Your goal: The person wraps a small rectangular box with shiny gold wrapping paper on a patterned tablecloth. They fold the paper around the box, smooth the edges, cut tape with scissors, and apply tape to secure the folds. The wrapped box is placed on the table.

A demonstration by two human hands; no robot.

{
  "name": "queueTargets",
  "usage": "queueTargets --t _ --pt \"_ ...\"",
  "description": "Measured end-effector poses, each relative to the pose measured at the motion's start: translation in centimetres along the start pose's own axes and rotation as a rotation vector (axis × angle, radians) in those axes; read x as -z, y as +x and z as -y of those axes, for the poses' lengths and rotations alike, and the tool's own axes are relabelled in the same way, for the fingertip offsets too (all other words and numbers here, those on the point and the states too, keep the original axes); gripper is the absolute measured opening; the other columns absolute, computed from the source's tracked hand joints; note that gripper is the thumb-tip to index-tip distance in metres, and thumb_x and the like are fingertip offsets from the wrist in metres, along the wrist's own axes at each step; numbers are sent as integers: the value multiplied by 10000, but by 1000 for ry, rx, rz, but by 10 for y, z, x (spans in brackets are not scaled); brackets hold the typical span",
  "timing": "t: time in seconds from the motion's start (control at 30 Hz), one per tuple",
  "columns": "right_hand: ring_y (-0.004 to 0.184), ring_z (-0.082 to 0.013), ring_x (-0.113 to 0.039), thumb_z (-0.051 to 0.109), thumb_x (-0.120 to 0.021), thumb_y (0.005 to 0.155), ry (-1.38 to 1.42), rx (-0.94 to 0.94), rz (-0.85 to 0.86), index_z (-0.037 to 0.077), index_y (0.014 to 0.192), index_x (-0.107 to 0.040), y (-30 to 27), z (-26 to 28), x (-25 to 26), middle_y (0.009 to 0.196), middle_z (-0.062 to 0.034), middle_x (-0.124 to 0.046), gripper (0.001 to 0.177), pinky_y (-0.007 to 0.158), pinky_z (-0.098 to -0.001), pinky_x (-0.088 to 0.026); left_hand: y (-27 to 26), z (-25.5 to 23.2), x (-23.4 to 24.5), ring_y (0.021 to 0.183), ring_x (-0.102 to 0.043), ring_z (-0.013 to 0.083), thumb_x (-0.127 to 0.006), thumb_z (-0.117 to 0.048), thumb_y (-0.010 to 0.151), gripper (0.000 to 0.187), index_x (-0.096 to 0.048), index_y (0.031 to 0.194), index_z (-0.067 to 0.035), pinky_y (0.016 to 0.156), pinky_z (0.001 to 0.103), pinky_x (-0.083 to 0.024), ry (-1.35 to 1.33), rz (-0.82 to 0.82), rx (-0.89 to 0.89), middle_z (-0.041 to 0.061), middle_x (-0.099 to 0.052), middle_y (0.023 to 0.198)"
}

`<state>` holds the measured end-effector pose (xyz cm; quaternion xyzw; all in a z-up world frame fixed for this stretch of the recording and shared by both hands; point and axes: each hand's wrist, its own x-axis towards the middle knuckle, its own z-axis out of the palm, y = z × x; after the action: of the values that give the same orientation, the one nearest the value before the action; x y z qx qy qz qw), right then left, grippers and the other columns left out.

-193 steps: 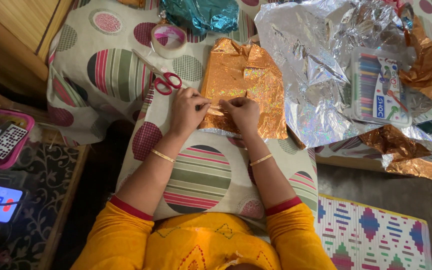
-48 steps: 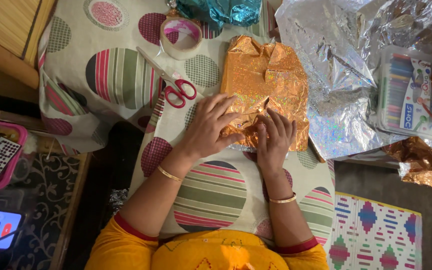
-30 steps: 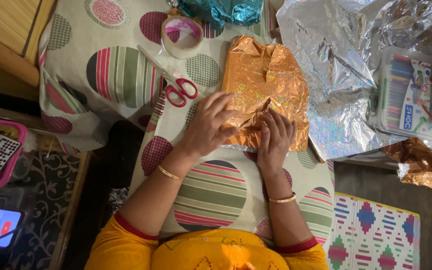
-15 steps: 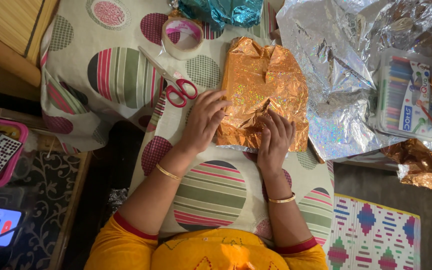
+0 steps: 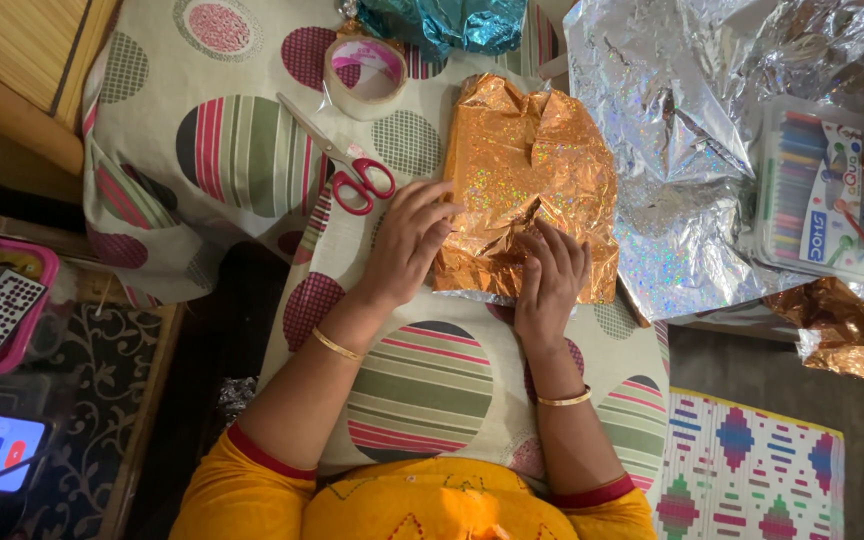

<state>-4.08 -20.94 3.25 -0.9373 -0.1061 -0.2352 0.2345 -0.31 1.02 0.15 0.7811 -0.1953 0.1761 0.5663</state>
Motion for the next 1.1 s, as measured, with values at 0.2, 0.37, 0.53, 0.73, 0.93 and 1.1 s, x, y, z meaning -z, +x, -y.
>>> queueTargets --t 0.2,0.37,0.53,0.73,0.93,1.1 --pt "1387 -316 -484 326 -329 1117 -12 5 29 138 1200 -724 2 0 0 1414 -90 -634 446 1263 -534 -166 2 -1 -2 1433 -448 399 -366 -470 1124 538 -642 1275 -34 1226 506 -303 34 -24 52 207 -565 1460" --pt "1382 -324 -489 345 -337 1125 53 -1 -41 87 1317 -660 4 6 3 1426 -109 -622 456 1260 -533 -190 6 5 -13 1338 -516 408 -457 -494 1089 639 -545 1363 77 1166 484 -368 136 -81 120 263 -569 1411" --pt "1338 -346 -551 351 -345 1140 175 53 -194 35 1322 -628 5 7 10 1391 -148 -649 462 1234 -523 -278 23 26 -29 1275 -516 444 -574 -536 1034 776 -490 1395 146 1121 488 -382 349 -10 197 317 -552 1369" --pt "1097 -359 -629 364 -401 1127 402 188 -176 -4 1249 -636 -19 11 18 1194 -168 -680 453 976 -451 -488 71 55 -42 1035 -671 399 -739 -516 851 661 -662 1144 72 925 478 -527 214 102 542 265 -699 1100" --pt "883 -310 -658 408 -530 1035 342 563 222 70 1040 -722 -42 14 17 952 -98 -696 389 775 -441 -525 85 92 -69 824 -764 235 -814 -356 735 493 -744 1052 15 722 374 -592 -526 14 809 93 -788 934" --pt "911 -350 -637 304 -653 970 391 487 329 76 967 -699 -46 21 15 963 -125 -671 233 817 -450 -529 87 123 -107 760 -669 142 -808 -402 794 469 -724 1133 -88 674 284 -511 -764 158 1048 30 -740 948"
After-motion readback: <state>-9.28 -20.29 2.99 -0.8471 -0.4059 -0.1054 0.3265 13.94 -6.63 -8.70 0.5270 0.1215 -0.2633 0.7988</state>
